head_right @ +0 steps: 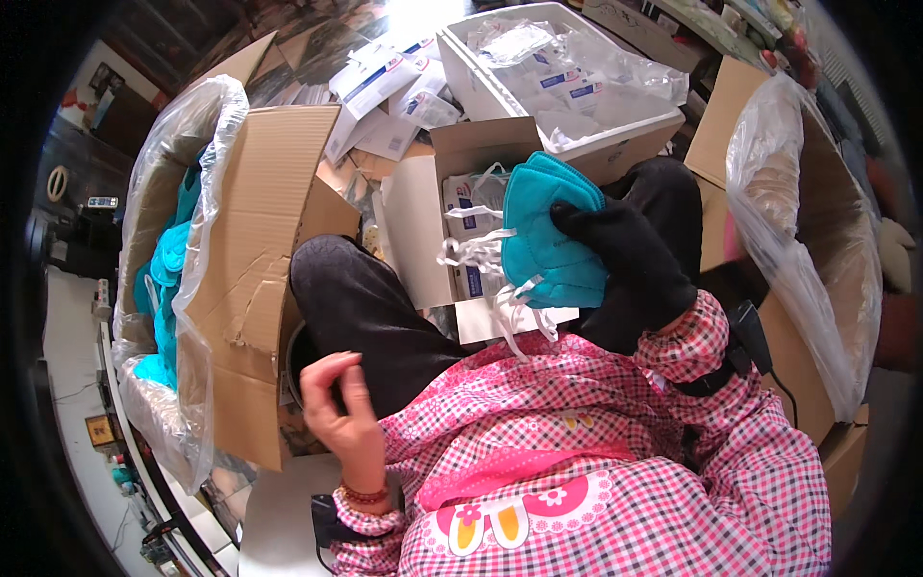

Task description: Packing teal face masks into small cardboard boxes.

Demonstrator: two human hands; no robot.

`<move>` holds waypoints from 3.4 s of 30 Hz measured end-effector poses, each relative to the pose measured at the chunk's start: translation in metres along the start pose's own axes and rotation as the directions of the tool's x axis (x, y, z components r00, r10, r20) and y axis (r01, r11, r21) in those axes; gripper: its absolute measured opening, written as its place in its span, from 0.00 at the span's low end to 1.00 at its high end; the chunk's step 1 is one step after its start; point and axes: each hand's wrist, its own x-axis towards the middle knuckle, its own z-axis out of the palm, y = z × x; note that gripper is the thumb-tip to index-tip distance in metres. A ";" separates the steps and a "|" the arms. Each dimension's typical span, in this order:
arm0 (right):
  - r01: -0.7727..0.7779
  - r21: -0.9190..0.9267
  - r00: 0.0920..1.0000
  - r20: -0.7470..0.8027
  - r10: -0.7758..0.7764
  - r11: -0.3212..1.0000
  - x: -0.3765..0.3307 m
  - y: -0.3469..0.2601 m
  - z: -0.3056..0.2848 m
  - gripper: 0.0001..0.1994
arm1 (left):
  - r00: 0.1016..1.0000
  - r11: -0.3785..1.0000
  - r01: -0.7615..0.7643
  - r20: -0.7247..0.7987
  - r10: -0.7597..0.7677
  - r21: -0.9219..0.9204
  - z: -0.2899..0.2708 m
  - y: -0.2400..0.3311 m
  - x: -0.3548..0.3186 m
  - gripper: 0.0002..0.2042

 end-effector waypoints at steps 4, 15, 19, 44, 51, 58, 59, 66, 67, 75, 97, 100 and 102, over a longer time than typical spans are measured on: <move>0.011 -0.048 0.999 0.038 -0.009 0.999 -0.001 -0.010 0.007 0.14 | 0.955 0.958 -0.062 0.262 0.139 -0.281 0.055 0.046 0.016 0.21; -0.028 0.105 0.999 0.035 0.024 0.994 0.013 0.005 0.024 0.15 | 0.940 0.981 -0.184 0.283 0.192 -0.056 0.126 0.056 0.021 0.34; -0.141 -0.055 0.986 0.084 0.145 0.988 0.021 0.021 0.018 0.14 | 0.937 0.973 -0.228 0.279 0.210 0.034 0.137 0.037 0.023 0.32; -0.051 0.216 0.998 -0.032 0.060 0.975 0.032 0.014 -0.050 0.13 | 0.460 0.666 0.699 0.877 -0.139 -0.261 0.038 0.000 0.007 0.11; -0.388 0.634 0.829 0.558 -0.048 0.669 0.025 0.051 -0.029 0.28 | 0.368 0.318 0.894 0.922 -0.117 -0.316 0.072 0.011 -0.002 0.12; 0.119 -0.488 0.403 0.820 0.408 0.864 -0.032 0.032 0.043 0.21 | 0.655 0.907 -0.415 0.668 0.355 -0.075 0.067 0.012 0.033 0.10; 0.288 -0.488 0.462 0.825 0.326 0.824 -0.024 0.050 0.033 0.16 | 0.621 0.888 -0.460 0.710 0.331 -0.012 0.057 0.020 0.035 0.10; 0.406 -0.371 0.684 0.729 -0.010 0.835 -0.051 0.039 0.022 0.19 | 0.448 0.788 0.561 0.893 -0.032 -0.253 0.036 0.015 0.004 0.11; 0.170 -0.302 0.750 0.657 0.076 0.938 -0.059 0.039 0.023 0.21 | 0.452 0.789 0.562 0.891 -0.039 -0.250 0.035 0.015 -0.006 0.11; -0.104 -0.070 0.795 0.594 0.126 0.992 -0.081 0.082 0.008 0.19 | 0.428 0.435 0.746 0.863 0.268 -0.504 0.031 0.022 -0.014 0.12; -0.231 -0.575 0.532 0.601 0.596 0.785 -0.121 0.009 0.015 0.22 | 0.348 0.887 0.121 0.856 0.382 -0.446 -0.019 0.038 -0.020 0.10; -0.324 -0.486 0.606 0.553 0.572 0.812 -0.109 0.011 0.017 0.17 | 0.403 0.916 0.080 0.853 0.332 -0.394 -0.007 0.033 -0.025 0.10; -0.343 -0.327 0.707 0.527 0.471 0.881 -0.103 0.017 0.024 0.16 | 0.471 0.893 0.154 0.826 0.309 -0.422 0.010 0.030 -0.036 0.10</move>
